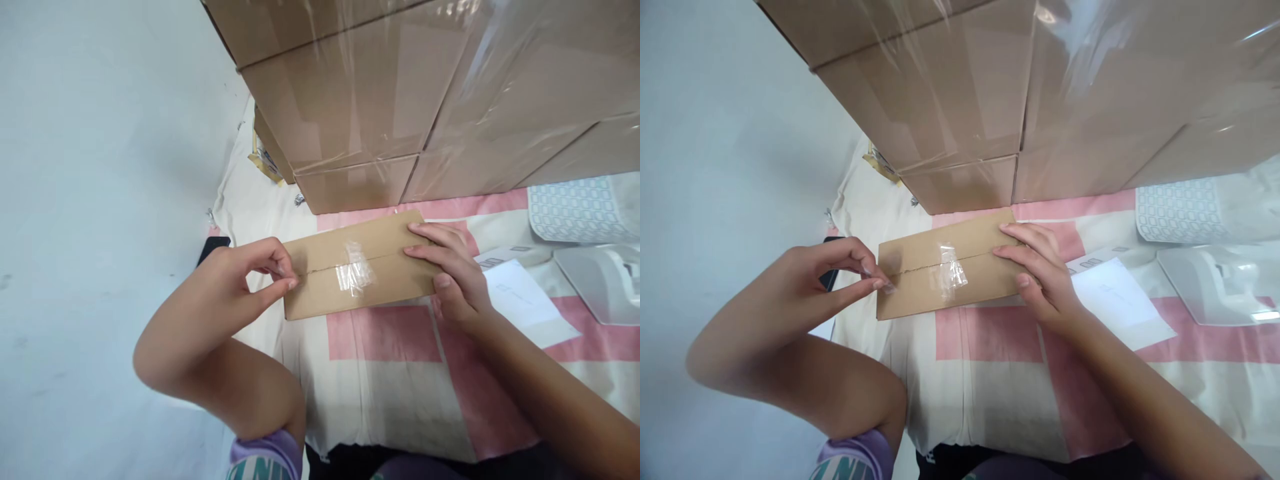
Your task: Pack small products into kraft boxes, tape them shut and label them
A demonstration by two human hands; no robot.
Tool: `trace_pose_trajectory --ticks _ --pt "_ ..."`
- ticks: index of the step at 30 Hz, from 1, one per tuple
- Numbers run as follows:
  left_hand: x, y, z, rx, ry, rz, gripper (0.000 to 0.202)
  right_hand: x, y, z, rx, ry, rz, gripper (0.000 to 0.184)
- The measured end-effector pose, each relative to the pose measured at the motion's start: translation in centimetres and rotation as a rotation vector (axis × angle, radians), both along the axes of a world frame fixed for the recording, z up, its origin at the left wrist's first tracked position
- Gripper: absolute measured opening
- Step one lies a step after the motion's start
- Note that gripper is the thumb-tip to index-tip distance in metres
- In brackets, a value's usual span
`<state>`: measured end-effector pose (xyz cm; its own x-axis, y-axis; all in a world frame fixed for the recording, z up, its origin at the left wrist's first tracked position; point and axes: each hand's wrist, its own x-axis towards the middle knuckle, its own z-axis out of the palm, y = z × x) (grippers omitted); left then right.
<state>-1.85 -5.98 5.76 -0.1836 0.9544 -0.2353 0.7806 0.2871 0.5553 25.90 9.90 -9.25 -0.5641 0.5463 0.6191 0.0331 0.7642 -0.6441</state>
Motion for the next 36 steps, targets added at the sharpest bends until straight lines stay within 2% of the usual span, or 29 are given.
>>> trace_pose_trajectory --ticks 11,22,36 --pt "-0.13 0.39 -0.18 -0.002 -0.050 -0.038 0.003 -0.16 -0.03 -0.15 0.003 0.010 -0.014 0.039" --pt "0.03 0.58 0.12 -0.046 0.000 -0.023 0.007 -0.05 0.00 -0.12 -0.016 0.001 -0.021 0.039" --pt "0.45 0.72 -0.43 -0.034 0.034 -0.010 0.000 0.02 -0.02 -0.15 -0.026 0.001 0.003 0.039"
